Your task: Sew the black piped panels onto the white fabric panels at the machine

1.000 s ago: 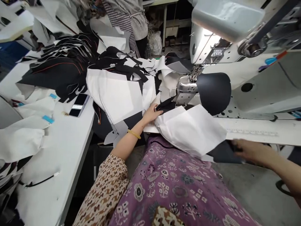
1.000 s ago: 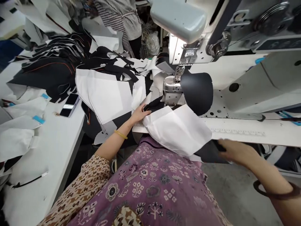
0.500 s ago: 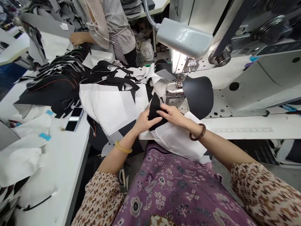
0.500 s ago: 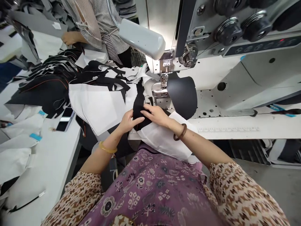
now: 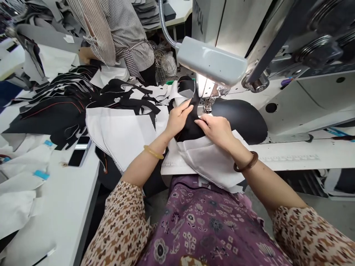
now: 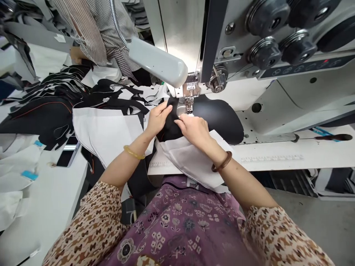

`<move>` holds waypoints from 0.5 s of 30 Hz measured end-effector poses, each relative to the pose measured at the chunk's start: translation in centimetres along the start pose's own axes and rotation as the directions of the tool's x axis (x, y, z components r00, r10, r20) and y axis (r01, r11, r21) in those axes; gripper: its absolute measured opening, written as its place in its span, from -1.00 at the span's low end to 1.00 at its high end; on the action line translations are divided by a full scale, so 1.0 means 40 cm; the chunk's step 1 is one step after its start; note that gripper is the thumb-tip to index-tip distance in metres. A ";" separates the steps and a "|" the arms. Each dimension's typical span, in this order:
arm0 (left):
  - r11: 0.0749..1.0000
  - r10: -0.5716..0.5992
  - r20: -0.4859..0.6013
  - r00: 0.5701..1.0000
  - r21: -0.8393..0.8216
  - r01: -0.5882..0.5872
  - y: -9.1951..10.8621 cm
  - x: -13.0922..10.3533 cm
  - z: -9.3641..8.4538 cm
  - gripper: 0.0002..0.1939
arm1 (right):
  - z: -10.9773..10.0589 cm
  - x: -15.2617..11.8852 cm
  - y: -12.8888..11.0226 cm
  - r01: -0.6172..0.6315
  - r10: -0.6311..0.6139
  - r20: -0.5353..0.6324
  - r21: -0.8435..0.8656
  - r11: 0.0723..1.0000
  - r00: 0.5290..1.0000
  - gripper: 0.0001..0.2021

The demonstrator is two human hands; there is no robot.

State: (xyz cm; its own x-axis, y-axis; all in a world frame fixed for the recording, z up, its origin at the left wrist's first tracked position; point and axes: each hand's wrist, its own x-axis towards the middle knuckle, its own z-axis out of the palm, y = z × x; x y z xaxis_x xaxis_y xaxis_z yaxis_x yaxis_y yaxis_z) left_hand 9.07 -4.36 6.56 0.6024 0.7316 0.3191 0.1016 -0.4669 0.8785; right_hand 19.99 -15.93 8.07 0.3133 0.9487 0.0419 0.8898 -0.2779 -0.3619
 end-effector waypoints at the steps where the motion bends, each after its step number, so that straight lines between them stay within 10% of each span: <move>1: 0.999 -0.038 0.016 0.999 0.015 0.038 -0.013 0.022 0.006 -0.77 | 0.001 0.010 0.000 -0.047 0.047 -0.013 -0.011 0.999 0.999 -0.60; 4: 0.978 -0.051 -0.023 0.998 0.200 0.054 -0.050 0.059 0.010 -0.74 | 0.010 0.026 0.007 -0.135 0.134 -0.028 -0.021 0.991 0.991 -0.57; 7: 0.890 0.233 0.207 0.950 0.348 -0.294 -0.064 0.070 -0.020 -0.73 | 0.014 0.024 0.015 -0.165 0.165 -0.042 -0.008 0.986 0.985 -0.56; 11: 0.615 0.456 0.721 0.521 0.168 -0.771 -0.071 0.094 -0.074 -0.75 | 0.011 0.004 0.031 -0.149 0.144 -0.083 -0.056 0.987 0.986 -0.60; 15: 0.369 0.516 0.778 0.358 0.175 -0.913 -0.086 0.105 -0.092 -0.65 | 0.011 -0.022 0.065 -0.029 -0.012 -0.195 -0.208 0.978 0.981 -0.55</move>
State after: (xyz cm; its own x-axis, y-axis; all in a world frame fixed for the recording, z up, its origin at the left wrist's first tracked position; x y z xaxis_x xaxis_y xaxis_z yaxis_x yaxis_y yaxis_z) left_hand 8.36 2.15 6.20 0.8841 -0.3658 0.2907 -0.3739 -0.9270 -0.0295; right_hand 21.90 -17.40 6.69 0.3613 0.9044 0.2270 0.9298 -0.3310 -0.1609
